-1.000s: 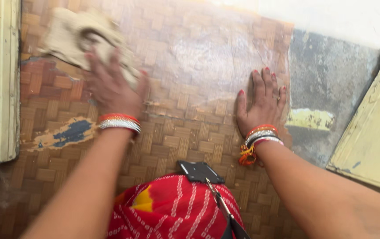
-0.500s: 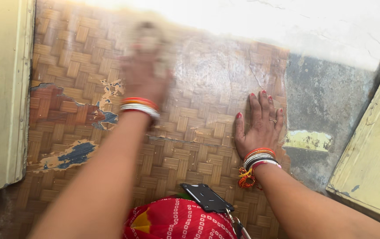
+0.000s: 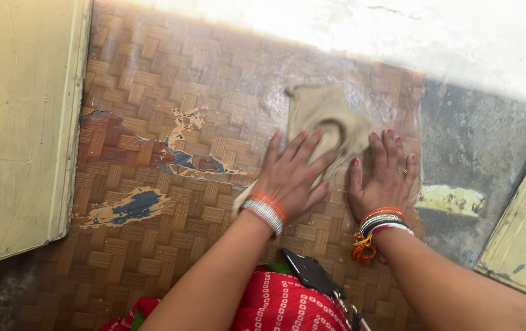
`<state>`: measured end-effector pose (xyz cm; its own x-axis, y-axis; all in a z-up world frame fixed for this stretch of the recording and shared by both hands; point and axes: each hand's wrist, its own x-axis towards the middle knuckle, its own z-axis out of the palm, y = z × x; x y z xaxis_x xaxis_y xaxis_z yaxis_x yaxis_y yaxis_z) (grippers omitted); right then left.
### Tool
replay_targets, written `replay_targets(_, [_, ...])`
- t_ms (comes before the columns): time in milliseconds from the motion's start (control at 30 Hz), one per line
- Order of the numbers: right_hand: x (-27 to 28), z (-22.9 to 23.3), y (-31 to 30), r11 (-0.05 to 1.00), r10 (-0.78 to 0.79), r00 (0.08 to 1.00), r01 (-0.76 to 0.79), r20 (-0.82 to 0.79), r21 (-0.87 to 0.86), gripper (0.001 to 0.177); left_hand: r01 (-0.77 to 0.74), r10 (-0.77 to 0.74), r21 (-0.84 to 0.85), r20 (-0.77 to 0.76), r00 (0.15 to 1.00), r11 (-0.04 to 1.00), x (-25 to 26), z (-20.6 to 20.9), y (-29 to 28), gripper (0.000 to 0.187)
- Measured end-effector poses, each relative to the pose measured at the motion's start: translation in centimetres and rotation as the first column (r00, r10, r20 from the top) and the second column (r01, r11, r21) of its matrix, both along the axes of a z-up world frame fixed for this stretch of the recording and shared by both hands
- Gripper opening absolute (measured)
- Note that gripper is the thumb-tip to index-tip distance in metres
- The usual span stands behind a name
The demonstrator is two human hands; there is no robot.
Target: The person wipes the floor near a doorway with a cloth, using both hands to scrub the surface repeatedly before picking up the cloth.
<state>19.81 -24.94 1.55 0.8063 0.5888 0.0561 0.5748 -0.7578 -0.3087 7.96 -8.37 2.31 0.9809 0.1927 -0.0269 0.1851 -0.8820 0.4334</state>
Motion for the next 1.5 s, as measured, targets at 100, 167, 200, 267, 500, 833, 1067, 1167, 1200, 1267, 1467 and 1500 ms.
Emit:
replay_targets(100, [0.1,0.0,0.0,1.0,0.019,1.0,-0.018,0.009,-0.023,0.062,-0.02,0.032,0.11,-0.11,0.993,0.994,4.6,-0.6,3.0,0.07])
replay_targets(167, [0.1,0.0,0.1,1.0,0.015,1.0,-0.014,0.022,-0.022,0.062,-0.144,0.153,0.23,-0.022,0.988,0.963,5.1,-2.0,7.1,0.07])
replay_targets(200, [0.1,0.0,0.2,1.0,0.014,0.999,-0.013,0.03,-0.021,0.061,-0.245,0.234,0.256,0.073,0.97,0.935,4.7,-2.8,9.4,0.067])
replay_targets(267, [0.1,0.0,0.3,1.0,0.009,1.0,-0.009,0.029,-0.023,0.061,-0.441,0.449,0.278,0.036,0.893,0.854,3.2,-3.7,14.9,0.072])
replay_targets(500, [0.1,-0.2,0.2,0.999,0.019,0.999,-0.017,0.04,-0.04,0.06,-0.668,0.623,0.182,0.249,0.742,0.722,-9.3,-2.0,18.5,0.066])
replay_targets(833, [-0.1,0.1,0.4,0.999,0.015,1.0,-0.014,0.018,-0.049,0.061,0.047,-0.042,0.048,-0.103,0.994,0.998,3.3,0.4,2.0,0.066])
replay_targets(1067, [0.1,0.0,0.2,0.999,0.018,0.999,-0.017,0.026,-0.032,0.061,-0.32,0.388,0.365,-0.129,0.913,0.874,4.8,-2.2,18.7,0.059])
replay_targets(1167, [0.1,-0.1,0.2,0.999,0.015,0.999,-0.014,0.033,-0.03,0.062,-0.573,0.588,0.243,0.015,0.809,0.782,-1.7,-1.2,24.9,0.057])
replay_targets(1200, [0.1,-0.1,0.2,0.999,0.012,0.999,-0.011,0.033,-0.03,0.062,-0.624,0.64,0.209,-0.009,0.769,0.753,-4.2,-0.6,25.6,0.058])
replay_targets(1267, [0.1,-0.1,0.2,1.0,0.01,1.0,-0.01,0.027,-0.016,0.061,-0.647,0.654,0.298,0.091,0.751,0.702,-7.2,0.0,25.0,0.052])
replay_targets(1467, [0.2,-0.3,0.0,1.0,0.019,0.999,-0.019,0.031,-0.013,0.062,-0.538,0.494,0.267,0.219,0.842,0.799,-7.2,-0.6,11.8,0.054])
replay_targets(1500, [0.1,-0.3,0.0,1.0,0.017,0.999,-0.016,0.029,-0.014,0.063,-0.466,0.428,0.207,0.206,0.88,0.86,-6.3,-0.4,8.7,0.052])
